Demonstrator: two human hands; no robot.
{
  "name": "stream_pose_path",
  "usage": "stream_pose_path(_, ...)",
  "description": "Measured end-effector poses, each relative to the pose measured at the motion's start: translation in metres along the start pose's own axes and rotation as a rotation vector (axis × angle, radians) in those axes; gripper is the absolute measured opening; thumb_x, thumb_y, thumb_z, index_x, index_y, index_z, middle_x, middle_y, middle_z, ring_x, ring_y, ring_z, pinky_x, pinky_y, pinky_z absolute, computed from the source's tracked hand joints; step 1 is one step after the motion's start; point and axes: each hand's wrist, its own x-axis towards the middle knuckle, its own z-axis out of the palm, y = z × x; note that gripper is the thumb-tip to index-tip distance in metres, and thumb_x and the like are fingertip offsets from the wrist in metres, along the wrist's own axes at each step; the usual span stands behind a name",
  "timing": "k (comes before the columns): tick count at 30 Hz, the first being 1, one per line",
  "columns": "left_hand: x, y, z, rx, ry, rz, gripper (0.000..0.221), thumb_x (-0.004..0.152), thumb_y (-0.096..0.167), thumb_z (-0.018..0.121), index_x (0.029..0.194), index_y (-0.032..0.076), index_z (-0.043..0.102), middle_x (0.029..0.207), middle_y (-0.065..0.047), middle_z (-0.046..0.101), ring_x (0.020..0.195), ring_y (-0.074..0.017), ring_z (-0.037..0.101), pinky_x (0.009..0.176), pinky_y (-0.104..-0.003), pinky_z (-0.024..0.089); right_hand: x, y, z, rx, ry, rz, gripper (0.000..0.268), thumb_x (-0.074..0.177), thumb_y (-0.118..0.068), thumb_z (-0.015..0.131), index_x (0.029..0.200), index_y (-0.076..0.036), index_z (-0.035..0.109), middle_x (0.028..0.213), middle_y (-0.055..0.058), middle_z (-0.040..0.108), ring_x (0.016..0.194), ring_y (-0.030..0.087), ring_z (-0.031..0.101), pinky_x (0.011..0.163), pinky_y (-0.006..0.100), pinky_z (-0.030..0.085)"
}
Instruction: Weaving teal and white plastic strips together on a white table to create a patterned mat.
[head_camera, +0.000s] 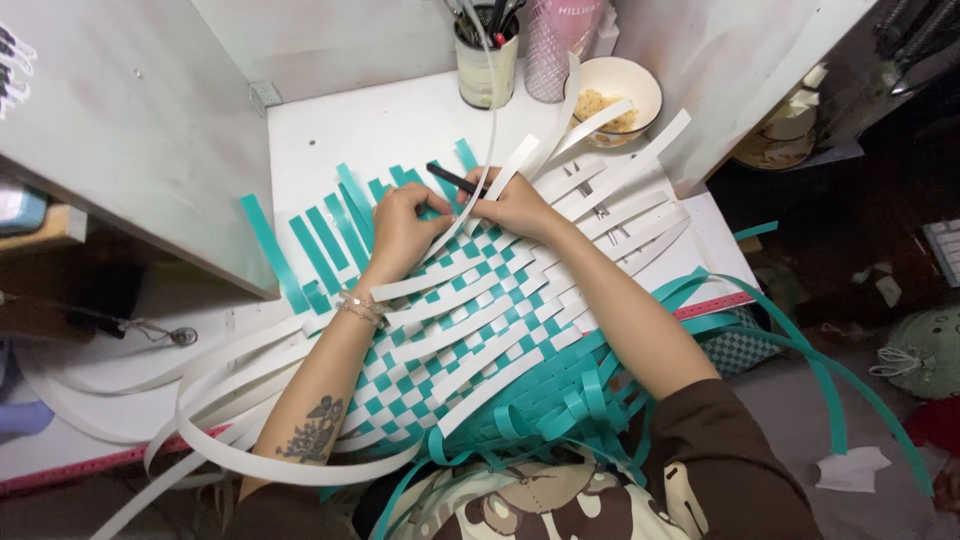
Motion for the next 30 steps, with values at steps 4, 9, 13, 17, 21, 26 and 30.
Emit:
stream_pose_path(4, -0.004, -0.009, 0.0, 0.002, 0.057, 0.164, 0.004, 0.086, 0.017, 0.07, 0.087, 0.013, 0.072, 0.093, -0.007, 0.068, 0.095, -0.0304, 0.055, 0.092, -0.042, 0.036, 0.003, 0.009, -0.001, -0.009, 0.021, -0.004, 0.014, 0.075, -0.006, 0.072, 0.088, -0.009, 0.067, 0.064, 0.001, 0.059, 0.056, 0.008, 0.055, 0.055, 0.021, 0.044)
stream_pose_path(9, -0.005, -0.006, -0.003, -0.016, 0.069, 0.157, 0.005, 0.084, 0.016, 0.074, 0.085, 0.011, 0.074, 0.093, -0.006, 0.064, 0.101, -0.0285, 0.052, 0.094, -0.041, 0.035, -0.002, -0.003, 0.002, -0.01, -0.009, 0.019, 0.014, 0.076, -0.004, 0.073, 0.088, -0.009, 0.067, 0.061, 0.002, 0.059, 0.054, 0.008, 0.055, 0.054, 0.018, 0.045)
stream_pose_path(13, 0.0, -0.017, 0.002, -0.05, 0.074, 0.185, 0.007, 0.079, 0.019, 0.08, 0.075, 0.017, 0.074, 0.087, 0.004, 0.06, 0.091, -0.0171, 0.054, 0.091, -0.037, 0.031, -0.003, -0.011, 0.0, -0.081, -0.059, 0.075, 0.008, 0.082, -0.011, 0.069, 0.085, -0.013, 0.062, 0.069, -0.002, 0.057, 0.054, 0.008, 0.053, 0.052, 0.018, 0.048)
stream_pose_path(17, -0.001, -0.012, 0.002, -0.04, 0.055, 0.181, 0.006, 0.078, 0.017, 0.08, 0.076, 0.017, 0.074, 0.086, 0.004, 0.06, 0.09, -0.0164, 0.054, 0.091, -0.038, 0.03, -0.003, -0.009, -0.001, -0.103, -0.072, 0.049, 0.005, 0.084, -0.011, 0.066, 0.086, -0.014, 0.062, 0.066, -0.003, 0.055, 0.053, 0.007, 0.052, 0.052, 0.017, 0.046)
stream_pose_path(21, -0.002, -0.01, 0.004, 0.026, 0.067, 0.077, 0.01, 0.073, 0.018, 0.082, 0.075, 0.019, 0.072, 0.088, 0.008, 0.058, 0.094, -0.024, 0.047, 0.084, -0.04, 0.032, -0.002, -0.01, 0.0, -0.086, -0.057, 0.092, 0.006, 0.083, -0.012, 0.067, 0.084, -0.014, 0.062, 0.068, -0.003, 0.054, 0.056, 0.008, 0.052, 0.053, 0.017, 0.049)
stream_pose_path(26, -0.001, 0.0, -0.012, -0.039, 0.076, 0.105, 0.013, 0.072, 0.019, 0.085, 0.076, 0.019, 0.073, 0.091, 0.006, 0.053, 0.098, -0.0246, 0.046, 0.09, -0.039, 0.035, -0.002, -0.016, 0.002, -0.065, -0.039, 0.098, 0.008, 0.078, -0.006, 0.065, 0.083, -0.012, 0.062, 0.067, -0.001, 0.056, 0.053, 0.008, 0.052, 0.052, 0.017, 0.049)
stream_pose_path(30, 0.0, 0.0, -0.043, 0.107, 0.299, 0.194, 0.003, 0.084, 0.014, 0.07, 0.086, 0.013, 0.073, 0.096, -0.002, 0.055, 0.096, -0.0267, 0.047, 0.083, -0.04, 0.042, -0.004, -0.019, 0.002, -0.107, -0.038, 0.128, 0.01, 0.077, -0.005, 0.064, 0.083, -0.013, 0.063, 0.072, -0.001, 0.057, 0.059, 0.008, 0.054, 0.057, 0.017, 0.05)
